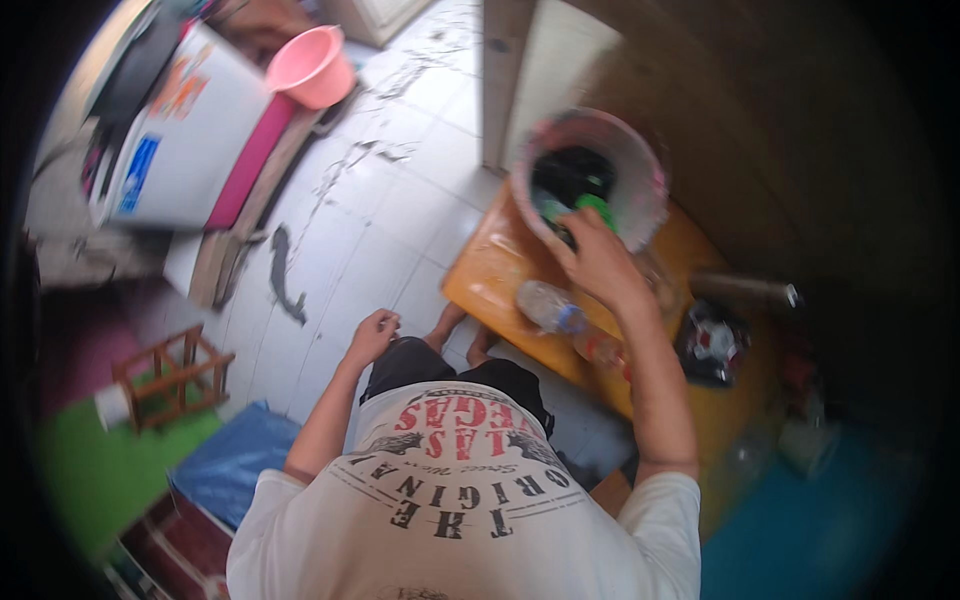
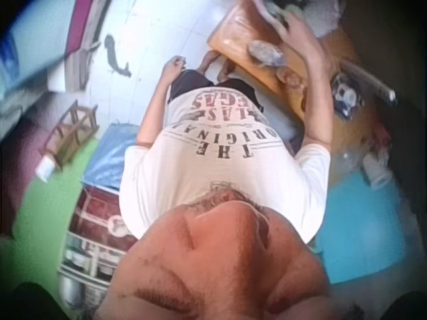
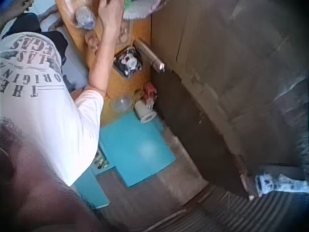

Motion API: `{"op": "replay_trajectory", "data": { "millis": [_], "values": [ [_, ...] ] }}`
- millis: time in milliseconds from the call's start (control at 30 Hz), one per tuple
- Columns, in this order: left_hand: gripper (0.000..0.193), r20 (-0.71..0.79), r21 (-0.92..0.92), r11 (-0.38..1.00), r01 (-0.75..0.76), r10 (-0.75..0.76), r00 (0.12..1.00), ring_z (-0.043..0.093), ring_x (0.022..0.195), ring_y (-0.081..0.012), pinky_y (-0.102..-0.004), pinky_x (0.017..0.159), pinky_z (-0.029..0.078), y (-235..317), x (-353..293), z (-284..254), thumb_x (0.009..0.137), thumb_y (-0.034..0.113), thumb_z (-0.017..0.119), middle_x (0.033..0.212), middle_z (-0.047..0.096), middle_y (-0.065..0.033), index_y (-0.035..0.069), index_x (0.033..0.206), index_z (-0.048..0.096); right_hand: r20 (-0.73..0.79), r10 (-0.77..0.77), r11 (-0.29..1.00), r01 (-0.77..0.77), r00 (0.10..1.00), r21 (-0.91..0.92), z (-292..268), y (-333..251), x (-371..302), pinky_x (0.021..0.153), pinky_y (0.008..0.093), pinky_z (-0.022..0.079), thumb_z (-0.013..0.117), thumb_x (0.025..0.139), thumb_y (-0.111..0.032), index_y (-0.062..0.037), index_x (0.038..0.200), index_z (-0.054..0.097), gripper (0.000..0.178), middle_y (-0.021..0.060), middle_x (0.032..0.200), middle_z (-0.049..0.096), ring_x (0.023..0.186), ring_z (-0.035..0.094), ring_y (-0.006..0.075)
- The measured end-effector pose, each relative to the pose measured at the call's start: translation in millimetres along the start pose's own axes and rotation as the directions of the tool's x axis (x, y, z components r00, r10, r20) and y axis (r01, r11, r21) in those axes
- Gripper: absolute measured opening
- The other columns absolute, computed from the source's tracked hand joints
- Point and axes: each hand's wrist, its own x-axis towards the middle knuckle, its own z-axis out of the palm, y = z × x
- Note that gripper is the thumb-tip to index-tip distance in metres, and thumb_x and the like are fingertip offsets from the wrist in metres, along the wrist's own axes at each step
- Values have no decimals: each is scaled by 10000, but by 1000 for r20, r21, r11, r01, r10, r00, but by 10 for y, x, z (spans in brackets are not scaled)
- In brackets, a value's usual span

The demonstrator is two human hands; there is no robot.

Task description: The person stirs green paint in a small bucket using a brush, adds liquid from a bottle, and later picks up a piece of cloth.

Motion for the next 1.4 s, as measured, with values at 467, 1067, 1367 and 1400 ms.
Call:
{"op": "replay_trajectory", "data": {
  "millis": [467,1067,1367,1400],
  "values": [
    [274,-323,26,996,82,-69,944,710,904,-372,-461,851,549,-1006,-952,-62,916,310,616,980,738,-181,70,1010,707,236,7,989,29,972,-148,-68,-72,89,1087,402,395,544,1031,-399,21,1389,519,553,236,1366,535,1280,526,380],
    [281,-449,-128,986,104,-151,881,694,974,-364,-448,855,539,-2549,-1144,-1259,927,293,606,995,728,-186,45,1019,701,-238,-112,988,133,965,76,493,-1972,257,885,328,495,517,1075,-241,24,1189,581,296,125,1057,598,988,595,237],
    [255,-381,-658,683,316,-664,644,699,648,-256,-400,664,569,-4152,-1967,-1333,928,249,564,756,718,-147,36,995,688,57,-443,896,439,895,65,1887,-3066,635,772,340,527,562,1014,-81,17,1095,616,138,143,1039,583,888,635,249],
    [262,-335,-686,639,349,-703,628,690,602,-227,-384,626,569,-4356,-2047,-1230,940,252,554,731,716,-127,39,1020,685,77,-461,886,463,884,-6,1992,-3075,693,776,326,532,586,993,-55,8,1128,632,156,121,1034,592,878,647,219]
  ]
}}
